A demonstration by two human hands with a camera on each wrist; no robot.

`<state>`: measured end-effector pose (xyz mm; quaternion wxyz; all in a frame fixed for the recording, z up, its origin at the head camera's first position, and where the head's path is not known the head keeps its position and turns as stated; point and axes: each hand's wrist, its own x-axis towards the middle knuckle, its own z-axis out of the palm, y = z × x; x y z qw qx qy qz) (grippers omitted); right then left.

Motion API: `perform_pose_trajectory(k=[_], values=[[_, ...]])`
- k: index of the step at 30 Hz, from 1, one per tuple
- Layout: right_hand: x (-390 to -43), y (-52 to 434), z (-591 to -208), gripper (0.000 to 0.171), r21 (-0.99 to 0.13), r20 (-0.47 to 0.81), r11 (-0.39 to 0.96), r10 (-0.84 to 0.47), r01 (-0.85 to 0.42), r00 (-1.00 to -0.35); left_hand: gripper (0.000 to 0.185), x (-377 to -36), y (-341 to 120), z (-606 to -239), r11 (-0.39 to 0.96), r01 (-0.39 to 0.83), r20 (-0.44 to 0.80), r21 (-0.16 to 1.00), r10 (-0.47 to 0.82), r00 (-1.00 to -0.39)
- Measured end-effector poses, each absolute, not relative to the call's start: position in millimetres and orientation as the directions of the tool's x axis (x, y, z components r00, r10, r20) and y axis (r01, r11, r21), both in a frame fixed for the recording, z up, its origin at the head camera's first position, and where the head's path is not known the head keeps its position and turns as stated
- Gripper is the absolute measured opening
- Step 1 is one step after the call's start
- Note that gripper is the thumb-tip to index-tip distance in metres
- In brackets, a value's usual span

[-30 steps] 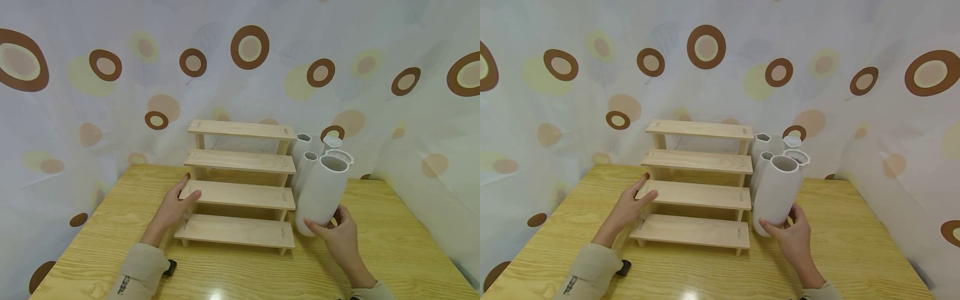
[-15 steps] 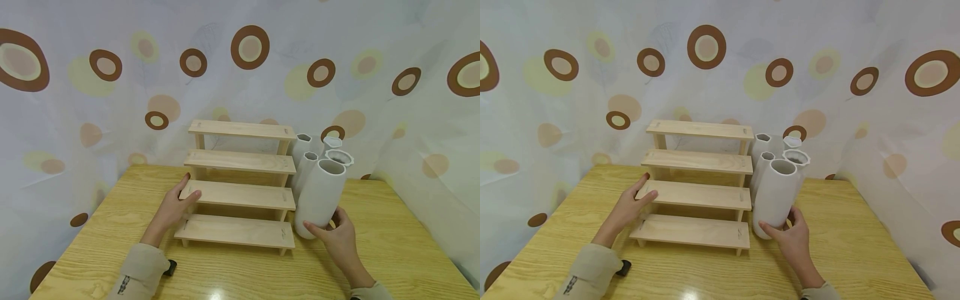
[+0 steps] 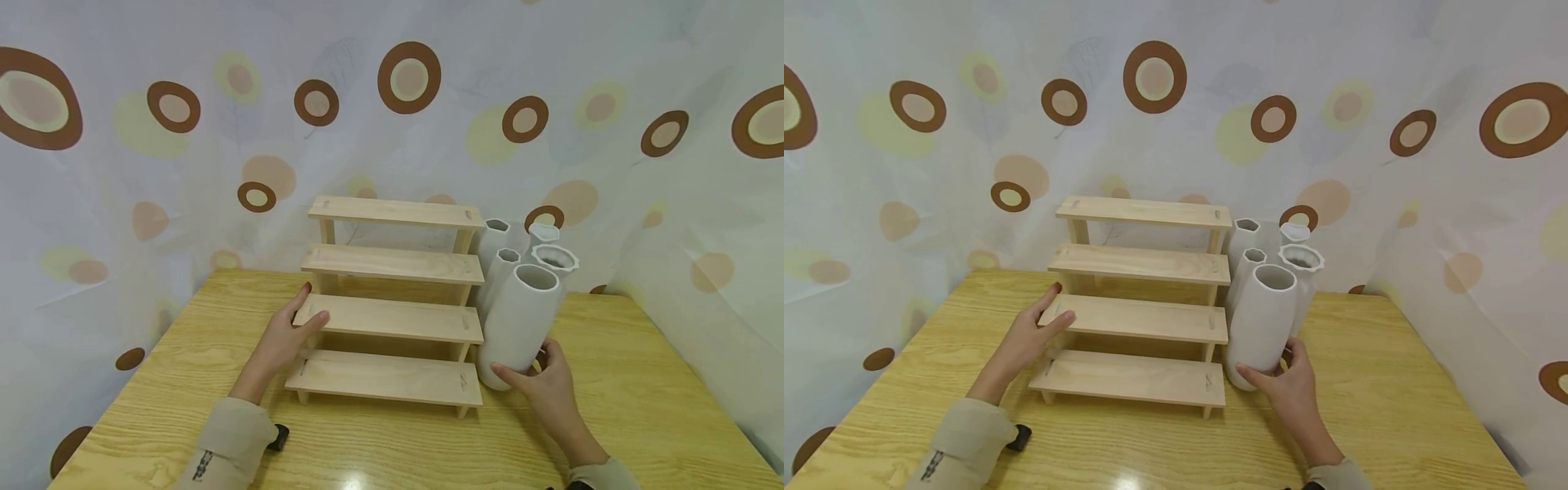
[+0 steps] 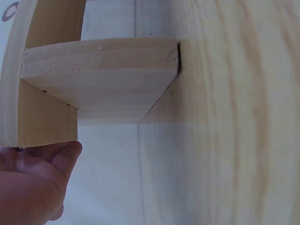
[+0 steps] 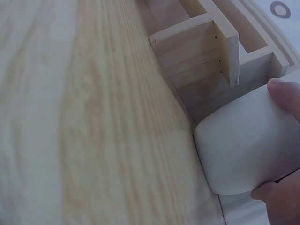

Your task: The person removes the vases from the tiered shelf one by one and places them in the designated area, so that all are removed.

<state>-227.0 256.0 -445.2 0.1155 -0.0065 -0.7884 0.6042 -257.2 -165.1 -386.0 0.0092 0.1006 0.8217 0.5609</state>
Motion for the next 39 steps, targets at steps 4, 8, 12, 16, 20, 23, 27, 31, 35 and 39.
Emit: perform_pose_trajectory(k=[4, 8, 12, 16, 20, 23, 27, 31, 35, 39], values=[[-226.8, 256.1, -445.5, 0.084, -0.954, 0.171, 0.272, 0.138, -0.129, -0.976, 0.078, -256.9, -165.1, -385.8, 0.35, 0.152, 0.095, 0.924, 0.176, -0.98], [-225.2, 256.4, -444.7, 0.083, -0.942, 0.166, 0.315, 0.137, -0.116, -0.977, 0.078, -257.6, -165.9, -386.8, 0.353, 0.155, 0.096, 0.923, 0.18, -0.979], [-224.7, 257.0, -444.1, 0.081, -0.936, 0.179, 0.329, 0.142, -0.125, -0.974, 0.079, -265.9, -168.4, -397.7, 0.351, 0.158, 0.101, 0.923, 0.175, -0.979], [-223.3, 257.4, -443.3, 0.078, -0.937, 0.181, 0.326, 0.146, -0.126, -0.973, 0.083, -274.5, -172.2, -413.3, 0.379, 0.169, 0.113, 0.91, 0.165, -0.98], [-219.3, 258.0, -440.4, 0.078, -0.945, 0.165, 0.308, 0.149, -0.113, -0.975, 0.087, -275.2, -172.8, -419.3, 0.415, 0.172, 0.118, 0.894, 0.152, -0.981], [-215.9, 259.5, -438.4, 0.078, -0.953, 0.183, 0.27, 0.164, -0.134, -0.969, 0.089, -275.1, -171.7, -418.9, 0.432, 0.165, 0.113, 0.887, 0.144, -0.983], [-210.6, 262.0, -436.4, 0.073, -0.949, 0.236, 0.255, 0.19, -0.184, -0.953, 0.089, -273.6, -170.5, -417.2, 0.447, 0.149, 0.1, 0.882, 0.133, -0.986], [-205.2, 262.3, -433.9, 0.069, -0.953, 0.262, 0.215, 0.225, -0.214, -0.939, 0.089, -271.4, -168.0, -415.6, 0.465, 0.148, 0.104, 0.873, 0.118, -0.988], [-199.6, 261.3, -432.4, 0.068, -0.961, 0.262, 0.154, 0.258, -0.229, -0.93, 0.088, -269.2, -165.6, -414.3, 0.48, 0.147, 0.114, 0.865, 0.097, -0.989], [-194.3, 261.1, -431.3, 0.069, -0.961, 0.265, 0.153, 0.257, -0.232, -0.929, 0.088, -265.3, -164.2, -412.6, 0.493, 0.146, 0.123, 0.858, 0.08, -0.989]])
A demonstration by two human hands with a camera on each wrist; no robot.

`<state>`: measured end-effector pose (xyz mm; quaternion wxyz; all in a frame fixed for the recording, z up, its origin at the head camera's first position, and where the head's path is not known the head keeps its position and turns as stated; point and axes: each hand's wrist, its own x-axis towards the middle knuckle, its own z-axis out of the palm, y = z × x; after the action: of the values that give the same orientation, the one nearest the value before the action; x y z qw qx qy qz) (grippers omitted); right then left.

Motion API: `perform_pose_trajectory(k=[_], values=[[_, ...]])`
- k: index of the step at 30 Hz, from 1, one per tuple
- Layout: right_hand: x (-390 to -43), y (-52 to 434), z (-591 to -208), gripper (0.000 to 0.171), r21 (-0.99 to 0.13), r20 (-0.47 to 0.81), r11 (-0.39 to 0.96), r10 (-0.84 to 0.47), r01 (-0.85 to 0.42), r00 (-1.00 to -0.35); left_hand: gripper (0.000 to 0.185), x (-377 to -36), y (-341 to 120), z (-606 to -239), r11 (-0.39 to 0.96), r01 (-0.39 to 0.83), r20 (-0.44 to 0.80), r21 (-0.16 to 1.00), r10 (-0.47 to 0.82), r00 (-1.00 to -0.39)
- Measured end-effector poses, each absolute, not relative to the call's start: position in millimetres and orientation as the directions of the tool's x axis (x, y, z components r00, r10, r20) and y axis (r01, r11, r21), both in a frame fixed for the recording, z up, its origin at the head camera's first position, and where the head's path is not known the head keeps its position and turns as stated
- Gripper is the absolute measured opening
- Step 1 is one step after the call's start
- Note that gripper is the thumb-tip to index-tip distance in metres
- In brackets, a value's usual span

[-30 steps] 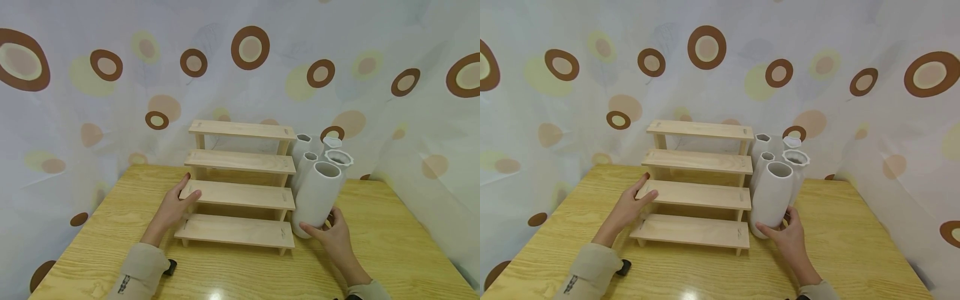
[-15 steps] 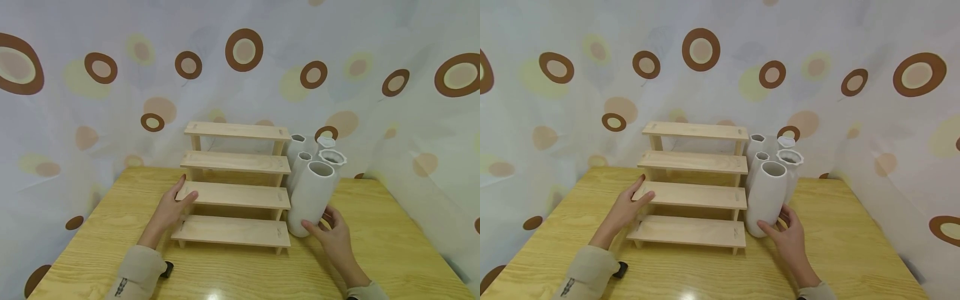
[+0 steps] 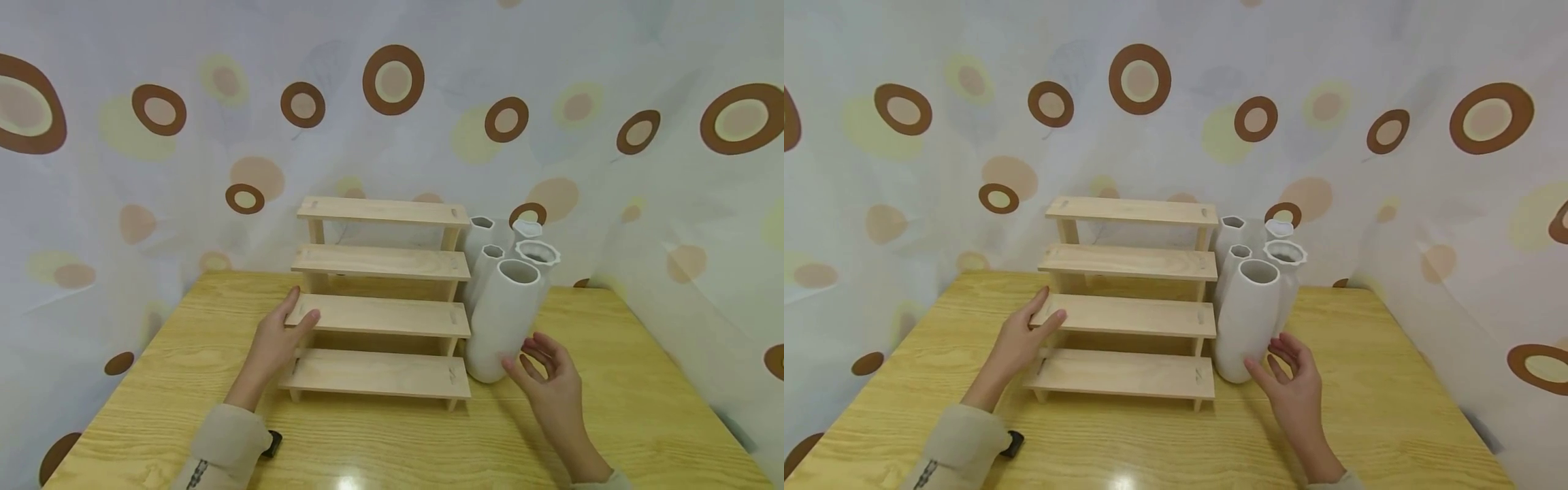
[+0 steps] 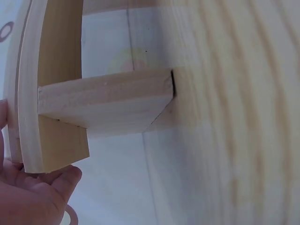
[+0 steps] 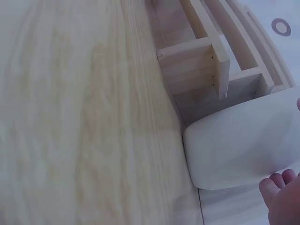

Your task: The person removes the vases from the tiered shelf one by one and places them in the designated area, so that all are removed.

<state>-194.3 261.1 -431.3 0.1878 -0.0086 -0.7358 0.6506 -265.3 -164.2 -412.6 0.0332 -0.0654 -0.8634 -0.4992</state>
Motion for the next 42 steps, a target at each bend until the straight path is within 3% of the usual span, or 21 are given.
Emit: perform_pose_trajectory(k=[14, 32, 42], values=[[-184.4, 251.5, -422.4, 0.046, -0.936, 0.348, 0.056, 0.31, -0.349, -0.885, 0.08, -257.9, -163.9, -412.9, 0.502, 0.156, 0.154, 0.851, 0.046, -0.987], [-171.7, 230.9, -404.2, 0.042, -0.922, 0.37, -0.029, 0.232, -0.387, -0.899, 0.075, -246.5, -170.0, -409.0, 0.563, 0.155, 0.171, 0.812, 0.025, -0.985], [-170.8, 221.9, -393.4, 0.034, -0.88, 0.464, -0.022, 0.168, -0.474, -0.87, 0.072, -236.5, -161.7, -405.2, 0.58, 0.225, 0.263, 0.783, 0.018, -0.965]])
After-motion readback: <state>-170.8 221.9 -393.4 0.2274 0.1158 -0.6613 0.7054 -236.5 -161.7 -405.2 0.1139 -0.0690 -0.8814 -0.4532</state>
